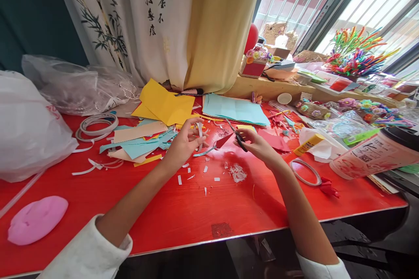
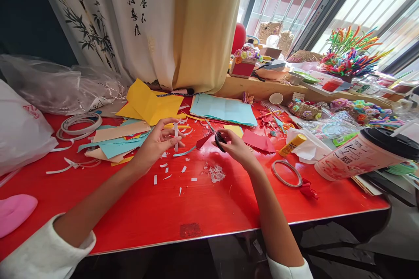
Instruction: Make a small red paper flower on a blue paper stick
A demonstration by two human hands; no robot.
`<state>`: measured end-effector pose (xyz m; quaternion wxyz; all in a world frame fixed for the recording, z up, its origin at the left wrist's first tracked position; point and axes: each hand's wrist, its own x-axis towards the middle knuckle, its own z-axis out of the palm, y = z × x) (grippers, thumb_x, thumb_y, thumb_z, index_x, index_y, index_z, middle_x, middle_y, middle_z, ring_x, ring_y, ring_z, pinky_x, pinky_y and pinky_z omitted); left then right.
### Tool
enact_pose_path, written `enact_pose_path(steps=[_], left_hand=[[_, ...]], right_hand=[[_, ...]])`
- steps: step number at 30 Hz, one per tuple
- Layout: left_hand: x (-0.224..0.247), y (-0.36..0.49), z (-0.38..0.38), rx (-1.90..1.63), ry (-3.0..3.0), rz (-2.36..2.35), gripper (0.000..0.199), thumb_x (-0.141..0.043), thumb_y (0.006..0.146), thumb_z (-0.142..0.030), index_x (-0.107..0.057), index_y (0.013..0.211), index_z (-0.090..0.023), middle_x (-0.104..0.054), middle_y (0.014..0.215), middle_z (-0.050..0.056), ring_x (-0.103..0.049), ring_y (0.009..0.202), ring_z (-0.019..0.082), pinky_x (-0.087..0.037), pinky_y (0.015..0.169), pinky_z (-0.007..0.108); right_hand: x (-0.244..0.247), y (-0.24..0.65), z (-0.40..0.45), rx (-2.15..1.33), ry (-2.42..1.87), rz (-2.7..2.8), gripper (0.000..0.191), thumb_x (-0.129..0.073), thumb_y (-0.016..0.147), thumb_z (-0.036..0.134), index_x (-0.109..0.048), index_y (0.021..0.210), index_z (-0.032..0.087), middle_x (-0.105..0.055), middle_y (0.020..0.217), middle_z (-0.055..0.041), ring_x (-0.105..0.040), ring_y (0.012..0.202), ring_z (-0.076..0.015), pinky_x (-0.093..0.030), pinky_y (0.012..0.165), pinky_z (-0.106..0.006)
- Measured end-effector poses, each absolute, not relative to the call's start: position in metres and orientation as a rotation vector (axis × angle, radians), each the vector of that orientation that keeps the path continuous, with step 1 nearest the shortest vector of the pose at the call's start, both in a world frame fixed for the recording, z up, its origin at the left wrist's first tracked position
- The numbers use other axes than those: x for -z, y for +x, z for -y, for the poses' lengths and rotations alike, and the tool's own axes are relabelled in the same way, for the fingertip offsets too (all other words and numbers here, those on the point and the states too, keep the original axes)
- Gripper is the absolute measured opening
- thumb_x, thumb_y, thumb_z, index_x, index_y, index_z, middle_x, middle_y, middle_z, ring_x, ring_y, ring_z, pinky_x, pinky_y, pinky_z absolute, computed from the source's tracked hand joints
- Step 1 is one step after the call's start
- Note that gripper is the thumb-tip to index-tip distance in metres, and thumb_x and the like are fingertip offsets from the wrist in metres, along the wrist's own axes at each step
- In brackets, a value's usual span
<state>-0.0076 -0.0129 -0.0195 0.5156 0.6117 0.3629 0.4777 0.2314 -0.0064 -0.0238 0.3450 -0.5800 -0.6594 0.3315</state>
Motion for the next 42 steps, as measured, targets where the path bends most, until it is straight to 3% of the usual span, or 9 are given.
enact_pose_path(steps=[4, 8, 11, 13, 16, 24, 30, 36, 42], left_hand=[[0.020, -0.008, 0.013, -1.134, 1.495, -0.895, 0.041, -0.058, 0.077, -0.030, -0.042, 0.115, -0.028, -0.056, 0.089, 0.000, -0.064, 0.074, 0.015, -0.048, 0.069, 0.028], [0.018, -0.008, 0.014, -1.131, 1.489, -0.886, 0.041, -0.058, 0.077, -0.029, -0.042, 0.115, -0.027, -0.056, 0.090, 0.000, -0.064, 0.073, 0.014, -0.048, 0.071, 0.029], [0.017, -0.007, 0.014, -1.116, 1.464, -0.861, 0.042, -0.058, 0.077, -0.029, -0.042, 0.115, -0.026, -0.056, 0.091, 0.001, -0.063, 0.070, 0.013, -0.049, 0.069, 0.029], [0.017, -0.007, 0.014, -1.108, 1.449, -0.854, 0.044, -0.059, 0.076, -0.029, -0.042, 0.116, -0.026, -0.056, 0.090, 0.001, -0.063, 0.069, 0.013, -0.049, 0.069, 0.029], [0.018, -0.008, 0.014, -1.102, 1.427, -0.843, 0.046, -0.061, 0.074, -0.028, -0.042, 0.116, -0.027, -0.056, 0.089, 0.000, -0.064, 0.070, 0.013, -0.049, 0.069, 0.029], [0.015, -0.013, 0.013, -0.950, 1.433, -0.759, 0.050, -0.062, 0.073, -0.030, -0.043, 0.119, -0.028, -0.056, 0.094, 0.002, -0.064, 0.070, 0.014, -0.051, 0.070, 0.031], [0.009, -0.016, 0.015, -0.867, 1.395, -0.703, 0.055, -0.065, 0.071, -0.030, -0.043, 0.121, -0.027, -0.057, 0.093, 0.003, -0.065, 0.069, 0.015, -0.052, 0.067, 0.032], [0.012, -0.017, 0.016, -0.750, 1.380, -0.668, 0.054, -0.062, 0.073, -0.029, -0.042, 0.124, -0.030, -0.056, 0.096, 0.004, -0.065, 0.072, 0.017, -0.054, 0.064, 0.030], [0.014, -0.018, 0.017, -0.658, 1.392, -0.666, 0.057, -0.061, 0.074, -0.027, -0.041, 0.127, -0.029, -0.055, 0.091, 0.005, -0.065, 0.072, 0.019, -0.053, 0.059, 0.030]], right_hand=[[0.023, 0.228, 0.010, -0.801, -1.598, 1.785, 0.075, -0.063, 0.068, 0.045, -0.035, 0.133, 0.021, -0.049, 0.125, -0.0140, -0.047, 0.114, -0.0261, -0.041, 0.091, -0.040], [0.024, 0.229, 0.009, -0.628, -1.668, 1.833, 0.081, -0.067, 0.064, 0.043, -0.035, 0.134, 0.020, -0.039, 0.135, -0.0141, -0.035, 0.125, -0.0276, -0.032, 0.102, -0.041], [0.027, 0.233, 0.004, -0.510, -1.582, 1.710, 0.076, -0.066, 0.065, 0.044, -0.039, 0.131, 0.019, -0.049, 0.124, -0.0134, -0.044, 0.115, -0.0264, -0.041, 0.091, -0.038], [0.026, 0.235, 0.003, -0.524, -1.502, 1.659, 0.062, -0.063, 0.069, 0.046, -0.048, 0.123, 0.019, -0.058, 0.107, -0.0109, -0.054, 0.097, -0.0234, -0.046, 0.075, -0.034], [0.019, 0.233, 0.009, -0.723, -1.366, 1.707, 0.050, -0.062, 0.071, 0.045, -0.055, 0.112, 0.018, -0.060, 0.082, -0.0048, -0.055, 0.071, -0.0165, -0.044, 0.059, -0.029], [0.003, 0.223, 0.029, -1.222, -1.219, 1.992, 0.061, -0.068, 0.066, 0.038, -0.051, 0.122, 0.021, -0.064, 0.091, -0.0065, -0.059, 0.085, -0.0204, -0.047, 0.068, -0.031], [0.007, 0.227, 0.024, -1.064, -1.303, 2.050, 0.053, -0.073, 0.061, 0.040, -0.063, 0.107, 0.017, -0.062, 0.086, -0.0051, -0.056, 0.075, -0.0166, -0.045, 0.066, -0.029], [0.008, 0.226, 0.024, -1.157, -1.349, 2.069, 0.054, -0.073, 0.061, 0.041, -0.064, 0.109, 0.017, -0.059, 0.065, -0.0010, -0.050, 0.051, -0.0106, -0.040, 0.046, -0.023], [0.007, 0.225, 0.025, -1.111, -1.319, 2.162, 0.049, -0.074, 0.059, 0.041, -0.068, 0.102, 0.018, -0.061, 0.067, -0.0018, -0.052, 0.056, -0.0121, -0.040, 0.047, -0.023]])
